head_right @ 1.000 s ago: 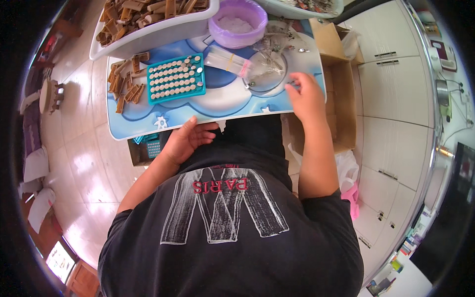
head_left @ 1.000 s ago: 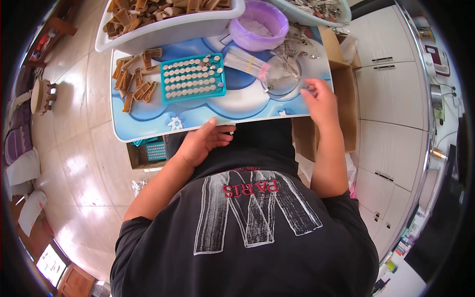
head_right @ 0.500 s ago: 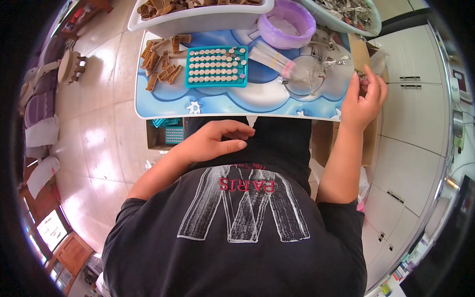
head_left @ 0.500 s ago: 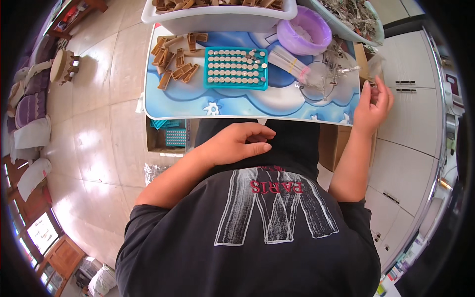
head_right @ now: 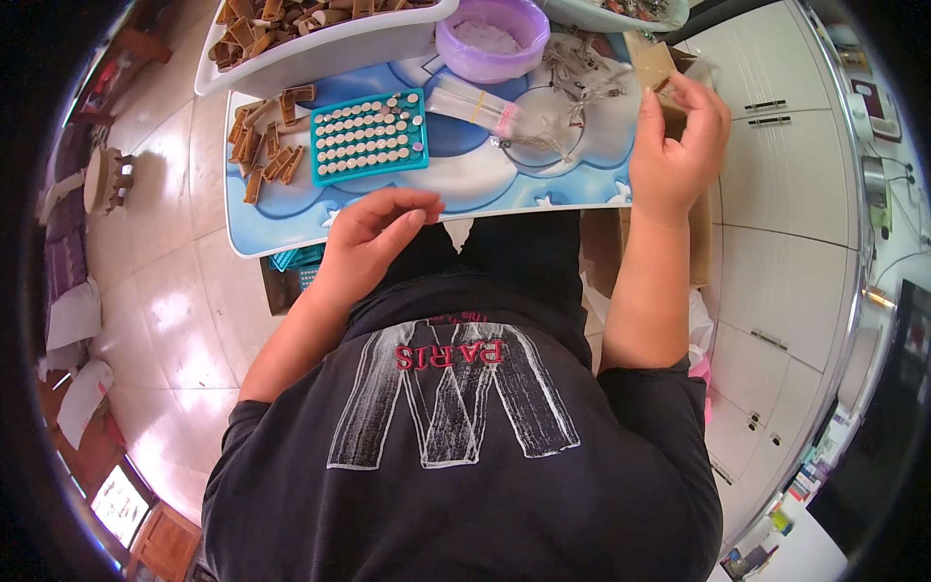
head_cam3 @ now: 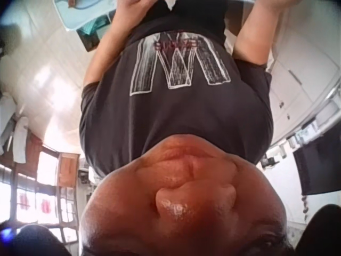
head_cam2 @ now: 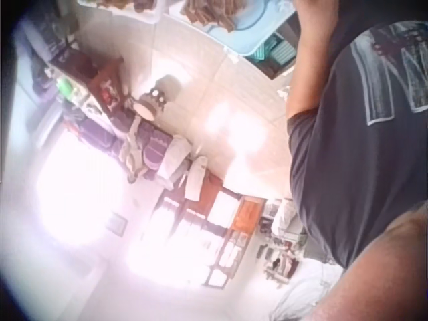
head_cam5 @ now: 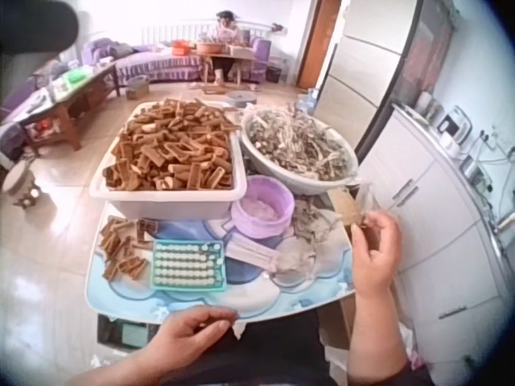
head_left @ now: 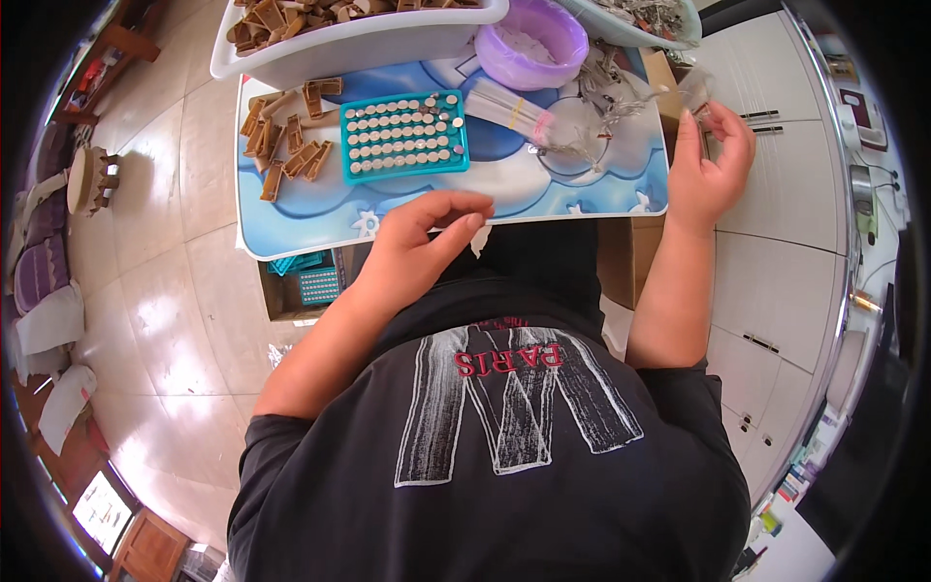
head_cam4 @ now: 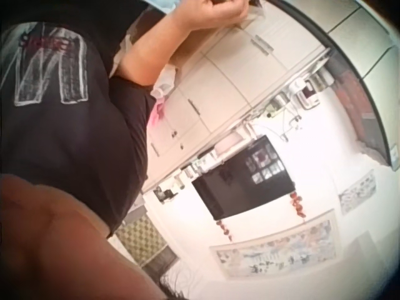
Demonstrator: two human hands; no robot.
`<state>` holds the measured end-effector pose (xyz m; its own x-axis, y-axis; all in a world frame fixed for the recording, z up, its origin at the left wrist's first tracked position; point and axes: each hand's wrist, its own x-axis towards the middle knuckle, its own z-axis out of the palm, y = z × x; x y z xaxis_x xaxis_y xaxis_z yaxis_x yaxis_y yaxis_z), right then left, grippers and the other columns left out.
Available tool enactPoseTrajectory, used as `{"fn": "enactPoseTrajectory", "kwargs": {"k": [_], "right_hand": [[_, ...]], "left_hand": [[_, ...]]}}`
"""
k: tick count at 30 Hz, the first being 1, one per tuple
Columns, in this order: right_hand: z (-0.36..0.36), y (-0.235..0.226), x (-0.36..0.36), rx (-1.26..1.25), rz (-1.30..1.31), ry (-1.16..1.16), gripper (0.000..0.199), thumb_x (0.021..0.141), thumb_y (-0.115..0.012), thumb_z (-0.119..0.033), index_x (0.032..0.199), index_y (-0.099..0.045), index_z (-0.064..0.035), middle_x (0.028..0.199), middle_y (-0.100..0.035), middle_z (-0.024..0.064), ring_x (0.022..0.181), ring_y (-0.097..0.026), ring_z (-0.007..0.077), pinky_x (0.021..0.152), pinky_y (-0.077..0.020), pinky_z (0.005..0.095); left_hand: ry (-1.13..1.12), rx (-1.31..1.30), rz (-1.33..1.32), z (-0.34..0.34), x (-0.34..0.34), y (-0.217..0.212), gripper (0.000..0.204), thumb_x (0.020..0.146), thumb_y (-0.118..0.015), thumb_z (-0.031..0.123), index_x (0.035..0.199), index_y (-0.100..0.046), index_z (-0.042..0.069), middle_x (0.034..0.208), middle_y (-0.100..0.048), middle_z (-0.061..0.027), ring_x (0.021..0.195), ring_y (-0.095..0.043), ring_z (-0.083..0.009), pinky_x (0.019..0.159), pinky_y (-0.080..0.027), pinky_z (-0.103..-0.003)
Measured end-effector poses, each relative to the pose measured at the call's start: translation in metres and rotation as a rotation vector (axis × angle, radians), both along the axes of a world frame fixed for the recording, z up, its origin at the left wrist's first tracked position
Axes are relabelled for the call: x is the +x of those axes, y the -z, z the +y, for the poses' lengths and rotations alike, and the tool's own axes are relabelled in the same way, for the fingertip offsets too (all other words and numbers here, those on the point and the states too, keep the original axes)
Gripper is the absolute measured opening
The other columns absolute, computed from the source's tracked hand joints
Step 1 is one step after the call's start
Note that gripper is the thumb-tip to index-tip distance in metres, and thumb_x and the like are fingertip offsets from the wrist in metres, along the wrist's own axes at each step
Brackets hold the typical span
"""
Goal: The person organizes small cylindrical components into a teal plastic tray and then assembles them into small wooden rectangular frames. They handle the components one by one, placing them into the wooden frames and occasionally using a small tool to adjust the fit. The person also briefly handles a glass kettle and a bag of small items during the process.
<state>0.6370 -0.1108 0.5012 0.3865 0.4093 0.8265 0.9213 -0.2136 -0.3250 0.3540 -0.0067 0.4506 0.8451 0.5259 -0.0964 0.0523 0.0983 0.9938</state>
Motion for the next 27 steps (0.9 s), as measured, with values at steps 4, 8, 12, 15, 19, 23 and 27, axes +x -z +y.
{"fn": "enactPoseTrajectory", "kwargs": {"k": [4,8,12,15,19,23,27], "right_hand": [[0.001,0.003,-0.004,0.007,0.091,-0.034,0.024,0.075,-0.072,-0.005,0.097,-0.062,-0.0044,0.098,-0.058,0.007,0.082,-0.056,0.0172,0.076,-0.0467,0.03],[-0.003,0.005,-0.011,0.056,0.158,-0.07,0.024,0.075,-0.071,-0.003,0.097,-0.061,-0.004,0.098,-0.058,0.0062,0.082,-0.056,0.0157,0.075,-0.0459,0.0273],[-0.01,0.013,-0.013,0.172,0.384,-0.201,0.026,0.076,-0.07,0.0,0.1,-0.059,-0.0014,0.098,-0.057,0.0063,0.083,-0.054,0.0132,0.077,-0.0453,0.0261],[-0.023,0.025,-0.013,0.2,0.564,-0.254,0.028,0.077,-0.069,0.001,0.102,-0.058,-0.0008,0.098,-0.057,0.0056,0.083,-0.053,0.0111,0.077,-0.0447,0.0248],[-0.038,0.043,-0.011,0.176,0.846,-0.247,0.027,0.081,-0.066,0.0,0.105,-0.057,-0.0019,0.098,-0.056,0.0039,0.083,-0.052,0.0094,0.077,-0.0439,0.0228],[-0.045,0.059,0.002,-0.079,0.97,-0.131,0.03,0.081,-0.061,0.001,0.11,-0.056,-0.0025,0.104,-0.055,0.007,0.092,-0.053,0.015,0.082,-0.0441,0.0272],[-0.042,0.063,0.005,-0.484,0.426,0.054,0.041,0.077,-0.057,0.001,0.117,-0.054,-0.0047,0.118,-0.052,0.0142,0.112,-0.048,0.0289,0.095,-0.0392,0.038]], "left_hand": [[-0.071,0.254,-0.099,0.0,0.051,-0.006,0.033,0.087,-0.059,0.006,0.118,-0.054,-0.001,0.116,-0.059,-0.0104,0.094,-0.06,-0.0138,0.08,-0.049,-0.027],[-0.123,0.369,-0.072,-0.003,0.115,-0.006,0.045,0.082,-0.066,0.01,0.122,-0.051,0.0,0.116,-0.058,-0.0119,0.081,-0.062,-0.0146,0.07,-0.05,-0.028],[-0.008,0.185,-0.002,-0.006,0.164,-0.005,0.046,0.079,-0.069,0.013,0.119,-0.052,0.0,0.106,-0.061,-0.0113,0.07,-0.061,-0.0141,0.061,-0.05,-0.028],[0.064,0.145,0.069,-0.002,0.183,-0.002,0.033,0.08,-0.067,0.013,0.109,-0.057,0.0,0.096,-0.064,-0.0099,0.067,-0.062,-0.0119,0.057,-0.049,-0.026],[0.014,0.268,0.052,-0.003,0.193,0.021,0.026,0.083,-0.064,0.01,0.106,-0.057,0.002,0.097,-0.063,-0.009,0.069,-0.063,-0.012,0.058,-0.05,-0.027],[0.01,-0.1,0.014,-0.007,0.191,0.017,0.032,0.078,-0.062,0.009,0.108,-0.054,0.001,0.098,-0.064,-0.0142,0.093,-0.062,-0.0253,0.076,-0.048,-0.036],[0.094,0.11,0.024,-0.008,0.198,0.044,0.034,0.087,-0.047,0.0,0.121,-0.045,0.001,0.11,-0.059,-0.0131,0.084,-0.063,-0.017,0.069,-0.051,-0.028]]}}
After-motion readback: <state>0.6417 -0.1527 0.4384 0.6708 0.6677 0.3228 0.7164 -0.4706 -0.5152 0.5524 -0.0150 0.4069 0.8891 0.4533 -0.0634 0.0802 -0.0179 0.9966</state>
